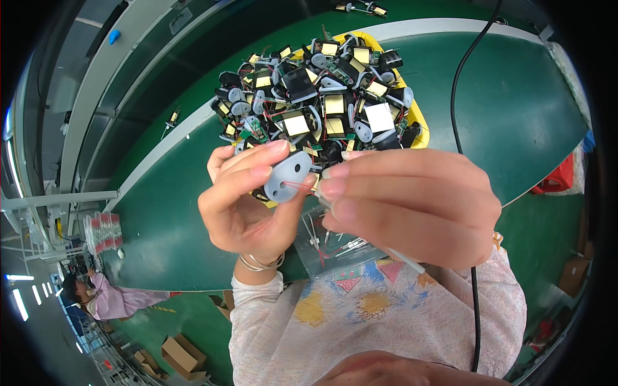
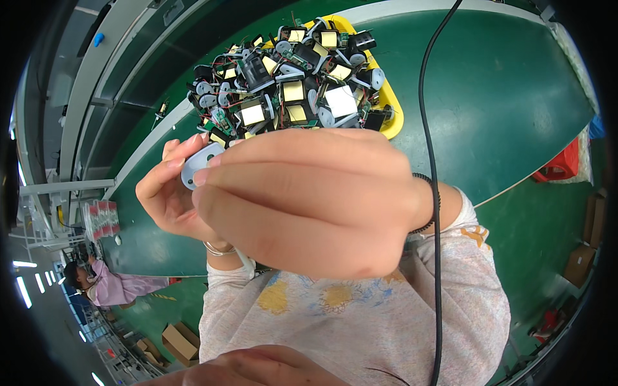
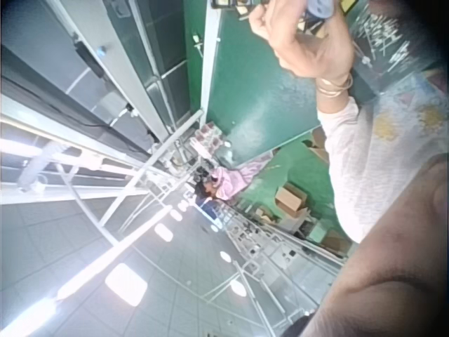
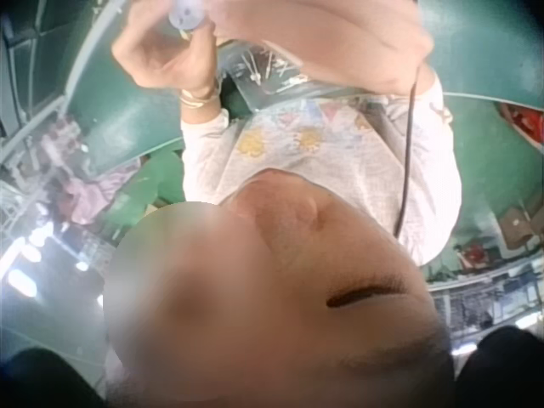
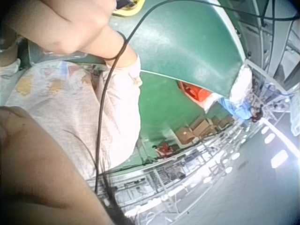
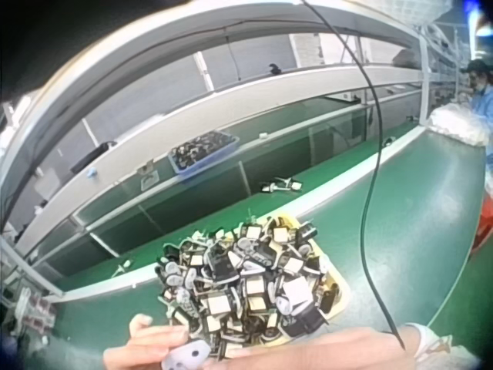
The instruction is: The person assembles electronic components by taking a white plastic piece and a small metal part, fitting them together on a larger black component, and then using a thin tool to secure the assembly.
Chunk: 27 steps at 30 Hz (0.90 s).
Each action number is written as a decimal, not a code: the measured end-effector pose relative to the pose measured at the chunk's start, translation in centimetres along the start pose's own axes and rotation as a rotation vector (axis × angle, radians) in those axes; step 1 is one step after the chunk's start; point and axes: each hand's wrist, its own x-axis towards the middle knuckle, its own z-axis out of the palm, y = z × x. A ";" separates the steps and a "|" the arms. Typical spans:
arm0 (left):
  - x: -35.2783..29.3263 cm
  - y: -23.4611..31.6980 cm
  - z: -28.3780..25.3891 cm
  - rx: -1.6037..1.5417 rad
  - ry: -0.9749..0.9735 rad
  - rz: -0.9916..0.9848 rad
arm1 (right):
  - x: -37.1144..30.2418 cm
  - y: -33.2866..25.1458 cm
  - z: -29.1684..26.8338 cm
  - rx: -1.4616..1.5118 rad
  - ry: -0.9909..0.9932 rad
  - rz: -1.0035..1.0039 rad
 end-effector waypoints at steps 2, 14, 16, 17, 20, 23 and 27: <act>0.0 0.2 0.1 0.015 -0.011 0.000 | -0.8 0.9 0.9 0.023 0.098 -0.069; -0.2 -0.3 0.1 -0.006 0.033 -0.005 | 0.0 -1.3 0.9 -0.096 0.138 0.019; -0.2 -0.4 0.4 -0.006 0.055 0.001 | -0.1 -1.3 0.9 -0.116 0.149 0.023; -0.2 -0.5 0.5 0.000 0.067 0.007 | -0.2 -1.3 0.9 -0.118 0.137 0.031; -0.2 -0.2 0.2 0.033 0.081 0.008 | 0.0 -1.0 0.6 -0.082 0.110 0.017; -0.3 -0.3 0.1 0.039 0.078 0.013 | -0.1 -0.8 0.6 -0.048 0.102 0.011; -0.2 0.0 0.2 0.037 0.049 0.031 | -0.4 -0.7 0.1 0.014 0.046 0.069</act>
